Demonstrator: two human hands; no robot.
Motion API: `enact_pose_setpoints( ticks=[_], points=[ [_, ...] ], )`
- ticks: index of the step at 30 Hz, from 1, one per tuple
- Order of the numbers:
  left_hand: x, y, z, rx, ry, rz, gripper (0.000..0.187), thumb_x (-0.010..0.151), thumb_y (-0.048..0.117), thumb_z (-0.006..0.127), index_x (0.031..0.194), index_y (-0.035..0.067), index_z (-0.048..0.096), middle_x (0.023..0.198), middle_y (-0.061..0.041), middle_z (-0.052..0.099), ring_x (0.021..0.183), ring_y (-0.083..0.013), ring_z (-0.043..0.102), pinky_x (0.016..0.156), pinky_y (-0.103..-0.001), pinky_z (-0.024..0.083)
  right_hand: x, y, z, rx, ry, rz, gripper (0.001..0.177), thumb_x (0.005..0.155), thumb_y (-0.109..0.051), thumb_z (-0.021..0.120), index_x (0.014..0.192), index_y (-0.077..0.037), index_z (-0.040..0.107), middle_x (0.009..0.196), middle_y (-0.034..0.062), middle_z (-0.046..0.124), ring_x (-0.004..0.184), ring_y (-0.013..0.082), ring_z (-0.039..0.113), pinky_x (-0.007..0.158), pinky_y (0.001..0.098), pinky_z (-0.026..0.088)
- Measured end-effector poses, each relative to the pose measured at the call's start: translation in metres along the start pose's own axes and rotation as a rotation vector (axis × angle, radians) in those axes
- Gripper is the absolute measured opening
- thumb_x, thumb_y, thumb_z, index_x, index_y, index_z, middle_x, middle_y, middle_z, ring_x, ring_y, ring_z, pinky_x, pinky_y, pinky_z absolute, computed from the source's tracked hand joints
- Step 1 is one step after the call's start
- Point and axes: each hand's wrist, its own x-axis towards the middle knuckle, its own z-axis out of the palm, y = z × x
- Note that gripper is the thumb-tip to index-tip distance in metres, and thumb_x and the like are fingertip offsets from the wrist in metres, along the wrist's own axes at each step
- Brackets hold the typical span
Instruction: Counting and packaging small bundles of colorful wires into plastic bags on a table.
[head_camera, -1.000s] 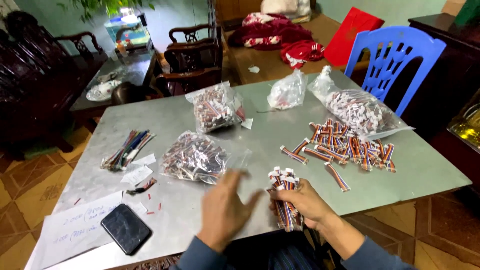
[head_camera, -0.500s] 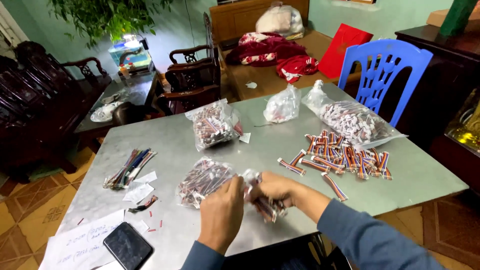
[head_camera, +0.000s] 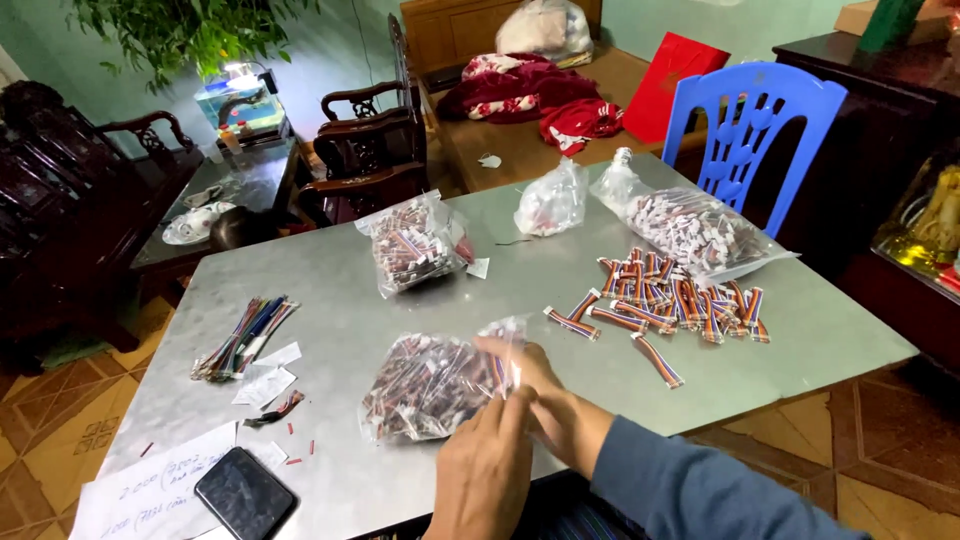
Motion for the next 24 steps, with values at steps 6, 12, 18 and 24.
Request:
enact_pose_setpoints(
  ticks=[6,12,18,24],
  points=[
    [0.005,-0.013,-0.021,-0.212,-0.010,-0.168,0.024,0.090,0.010,0.059,0.110,0.020,0.067,0.095,0.001,0.074,0.068,-0.0174,0.068,0.051,-0.036,0.052,0.005,0.004,0.005,0.054,-0.062,0.039,0.037,0.090,-0.029,0.071,0.118,-0.004,0.066,0.108,0.0122,0.067,0.099,0.0329,0.060,0.083,0.0437,0.050],
    [0.007,-0.018,-0.043,-0.263,0.016,-0.351,0.027,0.089,0.014,0.056,0.110,0.027,0.067,0.107,0.013,0.077,0.067,-0.0133,0.069,0.050,-0.034,0.048,0.010,-0.016,-0.021,-0.540,-0.230,-0.043,0.039,0.094,-0.044,0.067,0.091,-0.005,0.071,0.083,0.0111,0.073,0.075,0.0232,0.070,0.072,0.0330,0.057],
    [0.007,-0.017,-0.047,-0.368,0.065,-0.372,0.031,0.091,0.011,0.054,0.112,0.025,0.071,0.090,0.008,0.073,0.067,-0.0134,0.062,0.060,-0.031,0.049,-0.001,-0.044,-0.019,-1.625,-0.166,-0.301,0.078,0.092,-0.075,0.043,0.069,-0.003,0.062,0.071,0.0106,0.067,0.066,0.0265,0.065,0.069,0.0392,0.046],
    [0.017,-0.020,-0.063,-0.633,0.106,-0.579,0.029,0.092,0.006,0.056,0.108,0.018,0.077,0.072,0.004,0.070,0.062,-0.0104,0.060,0.060,-0.026,0.052,-0.035,-0.065,-0.006,-2.028,-0.053,-0.461,0.087,0.091,-0.086,0.034,0.070,-0.008,0.066,0.081,0.0100,0.073,0.083,0.0332,0.068,0.080,0.0472,0.046]
  ],
)
